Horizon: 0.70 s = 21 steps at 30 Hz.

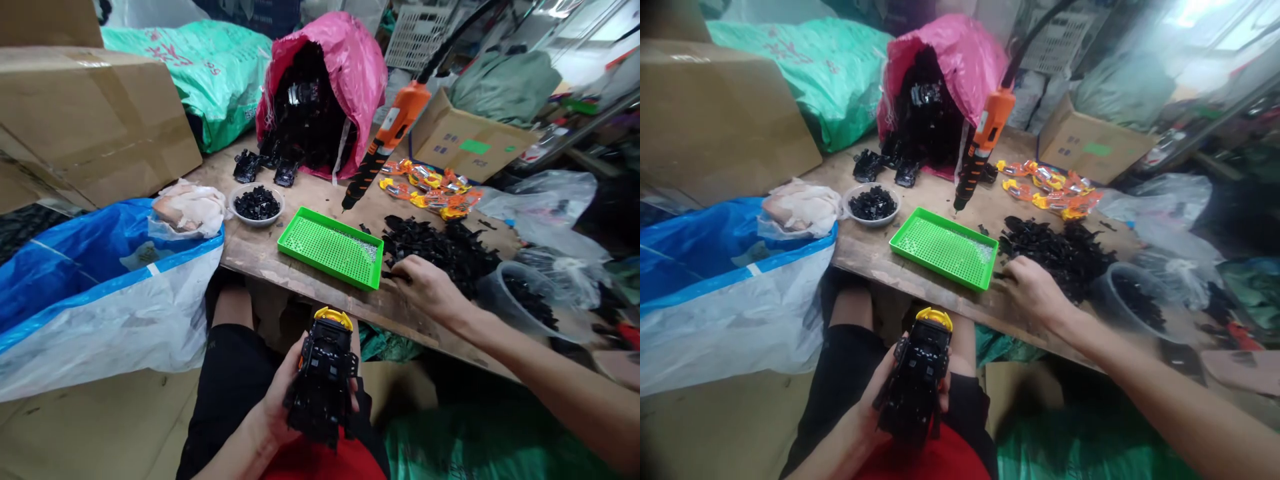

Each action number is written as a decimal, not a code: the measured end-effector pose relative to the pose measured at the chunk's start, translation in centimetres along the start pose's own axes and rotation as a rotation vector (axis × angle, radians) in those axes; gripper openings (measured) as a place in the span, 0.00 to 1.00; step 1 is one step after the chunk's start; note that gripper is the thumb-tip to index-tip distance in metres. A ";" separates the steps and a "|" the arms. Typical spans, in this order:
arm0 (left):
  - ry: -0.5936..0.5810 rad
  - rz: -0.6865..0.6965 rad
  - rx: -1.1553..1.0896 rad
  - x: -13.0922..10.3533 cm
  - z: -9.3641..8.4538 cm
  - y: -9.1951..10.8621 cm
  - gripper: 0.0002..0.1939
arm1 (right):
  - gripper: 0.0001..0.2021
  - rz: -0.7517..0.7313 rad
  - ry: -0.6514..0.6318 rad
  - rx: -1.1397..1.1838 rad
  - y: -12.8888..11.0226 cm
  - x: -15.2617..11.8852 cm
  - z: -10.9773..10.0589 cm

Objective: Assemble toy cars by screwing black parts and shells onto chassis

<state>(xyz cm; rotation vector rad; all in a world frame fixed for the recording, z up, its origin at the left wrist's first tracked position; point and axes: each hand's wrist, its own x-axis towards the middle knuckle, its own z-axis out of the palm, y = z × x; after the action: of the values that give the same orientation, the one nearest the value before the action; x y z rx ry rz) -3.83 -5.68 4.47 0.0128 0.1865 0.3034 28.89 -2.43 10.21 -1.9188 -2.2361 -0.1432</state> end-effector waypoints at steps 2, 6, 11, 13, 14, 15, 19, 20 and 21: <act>0.013 -0.002 -0.006 0.0 -0.1 0.1 0.36 | 0.11 -0.039 0.003 -0.060 -0.8 -1.8 1.0; 0.025 -0.019 0.002 -0.1 -0.5 0.2 0.37 | 0.14 -0.124 0.054 -0.121 -1.1 -4.0 2.2; 0.017 -0.001 -0.011 0.0 -0.6 0.2 0.35 | 0.13 -0.050 0.145 0.032 -0.9 -4.3 2.2; 0.014 0.004 -0.020 0.1 -0.6 0.2 0.34 | 0.12 0.005 0.119 0.095 -0.7 -3.9 1.8; 0.013 0.003 -0.022 0.1 -0.6 0.2 0.34 | 0.11 0.024 0.096 0.117 -0.6 -3.6 1.6; 0.013 -0.002 -0.020 0.2 -0.6 0.1 0.34 | 0.11 0.038 0.070 0.137 -0.5 -3.3 1.4; 0.028 -0.018 -0.003 0.3 -0.5 0.1 0.33 | 0.09 0.051 -0.024 0.237 0.2 -2.3 0.7; 0.033 -0.017 0.003 0.3 -0.5 0.1 0.33 | 0.09 0.047 -0.042 0.256 0.3 -2.0 0.6; 0.038 -0.014 0.008 0.3 -0.5 0.0 0.33 | 0.09 0.042 -0.059 0.266 0.4 -1.9 0.5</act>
<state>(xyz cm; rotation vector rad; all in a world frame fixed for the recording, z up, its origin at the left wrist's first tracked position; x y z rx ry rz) -3.70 -5.57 3.89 0.0142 0.2251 0.2886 29.51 -4.09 9.28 -1.8466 -2.1234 0.2092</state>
